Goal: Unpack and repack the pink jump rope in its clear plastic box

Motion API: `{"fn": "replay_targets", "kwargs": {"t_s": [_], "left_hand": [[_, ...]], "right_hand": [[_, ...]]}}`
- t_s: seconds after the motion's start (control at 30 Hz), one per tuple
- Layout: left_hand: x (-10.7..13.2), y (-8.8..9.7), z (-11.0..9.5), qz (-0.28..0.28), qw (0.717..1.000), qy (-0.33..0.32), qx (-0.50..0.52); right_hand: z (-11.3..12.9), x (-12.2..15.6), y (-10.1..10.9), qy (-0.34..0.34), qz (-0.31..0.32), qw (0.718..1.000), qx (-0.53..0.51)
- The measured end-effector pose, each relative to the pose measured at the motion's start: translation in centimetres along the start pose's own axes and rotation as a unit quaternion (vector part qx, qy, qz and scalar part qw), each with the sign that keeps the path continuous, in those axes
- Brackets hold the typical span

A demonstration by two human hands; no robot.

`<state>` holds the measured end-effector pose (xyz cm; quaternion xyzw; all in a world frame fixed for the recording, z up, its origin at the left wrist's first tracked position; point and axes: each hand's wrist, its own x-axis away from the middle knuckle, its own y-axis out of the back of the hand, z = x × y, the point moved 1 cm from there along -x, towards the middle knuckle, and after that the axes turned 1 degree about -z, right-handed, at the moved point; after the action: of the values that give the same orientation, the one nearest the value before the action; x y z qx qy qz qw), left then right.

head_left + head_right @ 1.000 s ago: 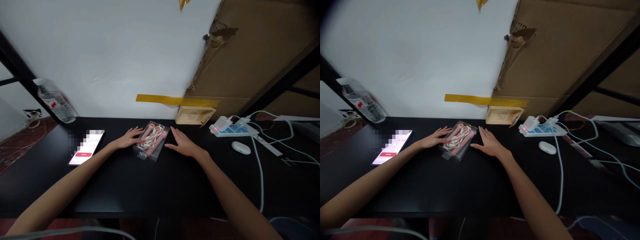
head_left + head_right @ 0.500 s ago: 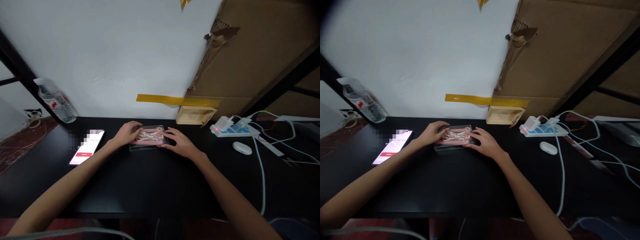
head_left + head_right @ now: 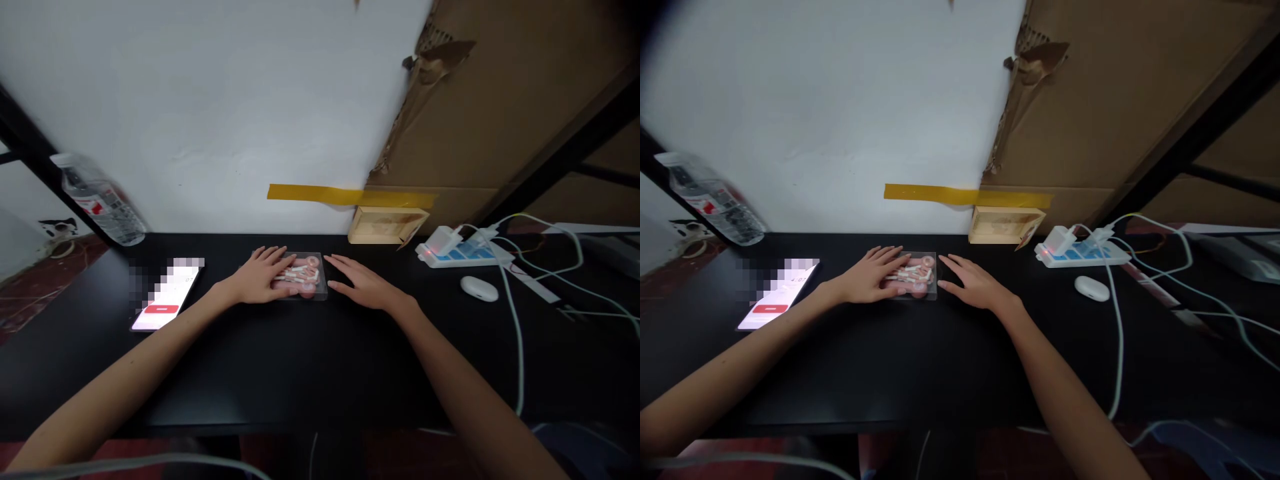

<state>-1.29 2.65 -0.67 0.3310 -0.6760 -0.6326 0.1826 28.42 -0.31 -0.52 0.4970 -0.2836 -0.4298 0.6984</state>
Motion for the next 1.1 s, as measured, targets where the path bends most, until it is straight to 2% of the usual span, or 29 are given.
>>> {"fn": "replay_targets", "kwargs": {"t_s": [0.1,0.4,0.73,0.93,1.1], "left_hand": [[0.0,0.1,0.0,-0.006,1.000,-0.008,0.013],[0.0,0.1,0.0,-0.009,1.000,-0.010,0.007],[0.0,0.5,-0.5,0.000,1.000,-0.019,-0.009],[-0.1,0.3,-0.3,-0.003,1.000,-0.015,-0.022],[-0.1,0.4,-0.4,-0.014,1.000,-0.022,-0.013]], "right_hand": [[-0.5,0.0,-0.4,0.009,0.022,1.000,0.004],[-1.2,-0.2,-0.6,-0.007,0.022,0.999,0.032],[0.1,-0.3,-1.0,-0.013,0.026,0.999,0.020],[-0.7,0.1,0.1,-0.006,-0.002,0.999,-0.036],[-1.0,0.2,0.3,0.019,0.008,0.998,-0.063]]}}
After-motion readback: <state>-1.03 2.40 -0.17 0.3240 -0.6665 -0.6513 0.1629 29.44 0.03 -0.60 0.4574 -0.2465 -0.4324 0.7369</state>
